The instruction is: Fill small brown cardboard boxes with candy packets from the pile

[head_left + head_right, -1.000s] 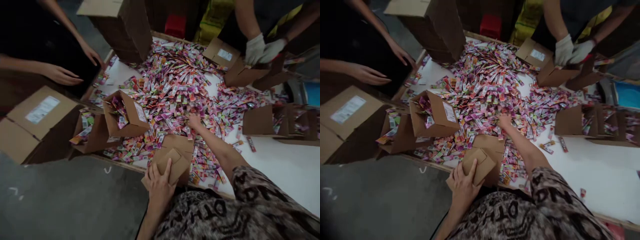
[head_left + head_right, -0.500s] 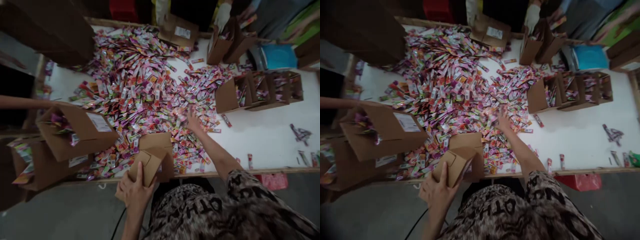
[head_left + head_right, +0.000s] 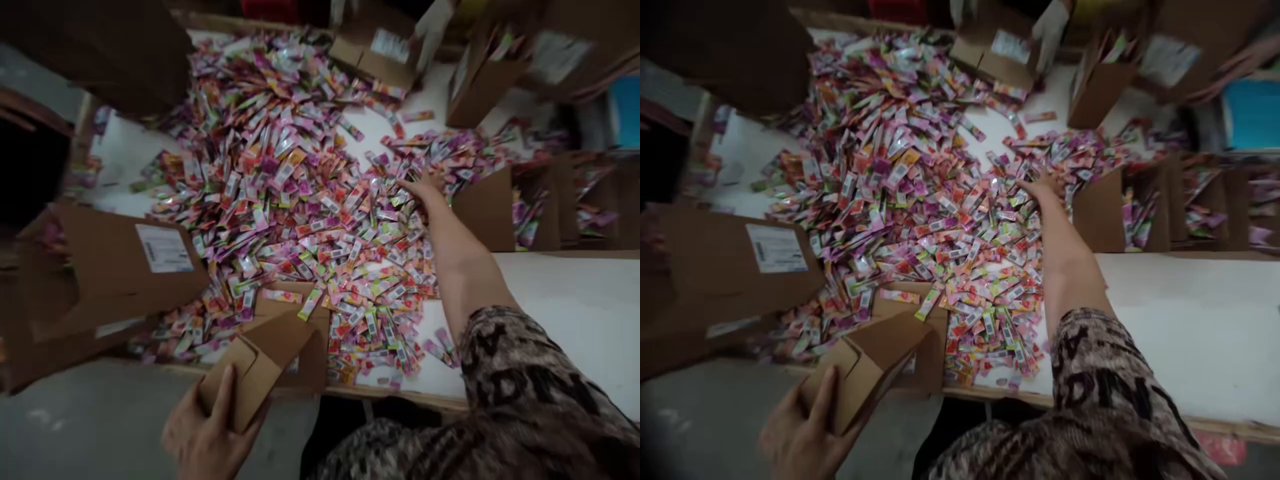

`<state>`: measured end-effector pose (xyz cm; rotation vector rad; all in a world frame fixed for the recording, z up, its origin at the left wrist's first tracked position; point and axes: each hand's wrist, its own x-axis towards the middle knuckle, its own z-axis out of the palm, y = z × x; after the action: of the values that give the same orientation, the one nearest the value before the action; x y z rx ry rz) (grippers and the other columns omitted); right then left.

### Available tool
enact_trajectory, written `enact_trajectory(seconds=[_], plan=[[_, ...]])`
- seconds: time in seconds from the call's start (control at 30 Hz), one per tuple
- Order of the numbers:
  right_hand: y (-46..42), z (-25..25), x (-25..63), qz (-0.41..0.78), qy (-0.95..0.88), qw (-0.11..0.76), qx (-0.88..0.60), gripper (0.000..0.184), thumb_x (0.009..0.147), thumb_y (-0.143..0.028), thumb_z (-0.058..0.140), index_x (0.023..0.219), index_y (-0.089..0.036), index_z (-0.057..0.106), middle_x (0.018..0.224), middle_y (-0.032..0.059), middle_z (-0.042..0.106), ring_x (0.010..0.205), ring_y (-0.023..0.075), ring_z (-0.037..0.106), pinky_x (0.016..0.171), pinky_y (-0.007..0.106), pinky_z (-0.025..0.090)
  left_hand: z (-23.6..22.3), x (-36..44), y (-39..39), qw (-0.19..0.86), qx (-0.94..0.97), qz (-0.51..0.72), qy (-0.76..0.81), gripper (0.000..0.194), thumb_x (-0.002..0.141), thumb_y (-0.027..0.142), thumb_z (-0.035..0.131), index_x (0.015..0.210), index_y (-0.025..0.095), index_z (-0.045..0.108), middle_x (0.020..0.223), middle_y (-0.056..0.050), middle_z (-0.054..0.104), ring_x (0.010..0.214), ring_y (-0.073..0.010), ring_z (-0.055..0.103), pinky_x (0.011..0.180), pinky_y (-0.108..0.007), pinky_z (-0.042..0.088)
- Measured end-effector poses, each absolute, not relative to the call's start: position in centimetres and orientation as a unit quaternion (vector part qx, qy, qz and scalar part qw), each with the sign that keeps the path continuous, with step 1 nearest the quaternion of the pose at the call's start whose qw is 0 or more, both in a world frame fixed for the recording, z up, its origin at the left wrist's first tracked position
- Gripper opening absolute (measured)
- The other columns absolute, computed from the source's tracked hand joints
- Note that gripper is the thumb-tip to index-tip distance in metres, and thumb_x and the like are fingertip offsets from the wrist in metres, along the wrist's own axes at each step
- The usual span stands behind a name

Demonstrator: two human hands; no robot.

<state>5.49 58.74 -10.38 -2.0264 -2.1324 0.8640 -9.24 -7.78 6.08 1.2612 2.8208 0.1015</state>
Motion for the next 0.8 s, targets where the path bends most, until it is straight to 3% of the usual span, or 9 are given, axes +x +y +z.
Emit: enact_trajectory(seconds=[0.1, 0.23, 0.33, 0.43, 0.53, 0.63, 0.7, 0.8], plan=[[52.8, -9.9, 0.6, 0.268, -0.804, -0.001, -0.531, 0.082, 0.073, -0.051, 0.081, 0.142, -0.016, 0.054, 0.155, 0.0208, 0.037, 0.139, 0.0457, 0.038, 0.109, 0.07, 0.036, 6.7, -8.8, -7.1, 0.048, 0.38, -0.008, 0.924, 0.081, 0.078, 0.062, 0.068, 0.149, 0.027, 0.054, 0.148, -0.021, 0.046, 0.128, -0.0466, 0.05, 0.104, -0.065, 0.039], [37.3, -6.0, 0.3, 0.249, -0.911, -0.068, -0.322, 0.063, 0.08, -0.026, 0.07, 0.142, -0.024, 0.057, 0.151, 0.0161, 0.045, 0.136, 0.0396, 0.045, 0.111, 0.064, 0.038, 7.1, -8.1, -6.7, 0.058, 0.379, -0.024, 0.923, 0.076, 0.082, 0.06, 0.066, 0.146, 0.019, 0.056, 0.152, -0.025, 0.039, 0.132, -0.0462, 0.045, 0.105, -0.062, 0.037], [25.0, -4.5, 5.6, 0.223, -0.94, -0.125, -0.225, 0.08, 0.074, -0.024, 0.076, 0.149, -0.03, 0.05, 0.163, 0.0148, 0.033, 0.148, 0.0458, 0.026, 0.114, 0.073, 0.023, 7.3, -7.7, -6.4, 0.062, 0.396, -0.021, 0.916, 0.076, 0.085, 0.058, 0.066, 0.148, 0.017, 0.054, 0.154, -0.027, 0.036, 0.137, -0.0458, 0.041, 0.108, -0.063, 0.033], [17.9, -5.4, 11.0, 0.255, -0.937, -0.188, -0.144, 0.1, 0.07, -0.029, 0.081, 0.158, -0.033, 0.035, 0.17, 0.0139, 0.019, 0.15, 0.0504, 0.018, 0.11, 0.078, 0.019, 7.5, -7.6, -6.4, 0.062, 0.39, -0.018, 0.918, 0.081, 0.082, 0.058, 0.071, 0.152, 0.022, 0.05, 0.155, -0.026, 0.035, 0.139, -0.0457, 0.038, 0.11, -0.064, 0.029], [19.4, -7.0, 11.9, 0.284, -0.931, -0.207, -0.097, 0.096, 0.069, -0.027, 0.081, 0.155, -0.036, 0.04, 0.166, 0.0115, 0.03, 0.15, 0.0468, 0.02, 0.113, 0.073, 0.022, 7.6, -7.6, -6.7, 0.071, 0.383, -0.016, 0.921, 0.087, 0.08, 0.059, 0.073, 0.155, 0.025, 0.046, 0.157, -0.025, 0.032, 0.14, -0.0459, 0.036, 0.11, -0.064, 0.027], [27.1, -7.9, 8.8, 0.276, -0.925, -0.178, -0.192, 0.082, 0.074, -0.023, 0.077, 0.151, -0.024, 0.048, 0.149, 0.0201, 0.05, 0.138, 0.0436, 0.039, 0.114, 0.062, 0.029, 7.4, -7.5, -7.0, 0.082, 0.386, -0.015, 0.919, 0.09, 0.079, 0.06, 0.075, 0.156, 0.025, 0.045, 0.158, -0.026, 0.029, 0.14, -0.0475, 0.034, 0.11, -0.065, 0.026], [32.7, -7.7, 6.6, 0.273, -0.911, -0.122, -0.284, 0.074, 0.078, -0.021, 0.071, 0.149, -0.014, 0.049, 0.144, 0.0227, 0.05, 0.131, 0.0394, 0.048, 0.114, 0.056, 0.033, 7.4, -7.4, -7.1, 0.091, 0.384, -0.012, 0.919, 0.092, 0.077, 0.059, 0.076, 0.156, 0.026, 0.044, 0.158, -0.026, 0.028, 0.14, -0.0489, 0.033, 0.109, -0.067, 0.026], [37.6, -6.5, 6.1, 0.32, -0.851, 0.003, -0.416, 0.081, 0.076, -0.03, 0.073, 0.15, -0.011, 0.045, 0.144, 0.0191, 0.052, 0.126, 0.0341, 0.054, 0.111, 0.05, 0.04, 8.1, -8.1, -7.2, 0.113, 0.376, 0.005, 0.92, 0.092, 0.074, 0.06, 0.079, 0.154, 0.027, 0.048, 0.154, -0.025, 0.034, 0.138, -0.0494, 0.035, 0.108, -0.069, 0.027]])
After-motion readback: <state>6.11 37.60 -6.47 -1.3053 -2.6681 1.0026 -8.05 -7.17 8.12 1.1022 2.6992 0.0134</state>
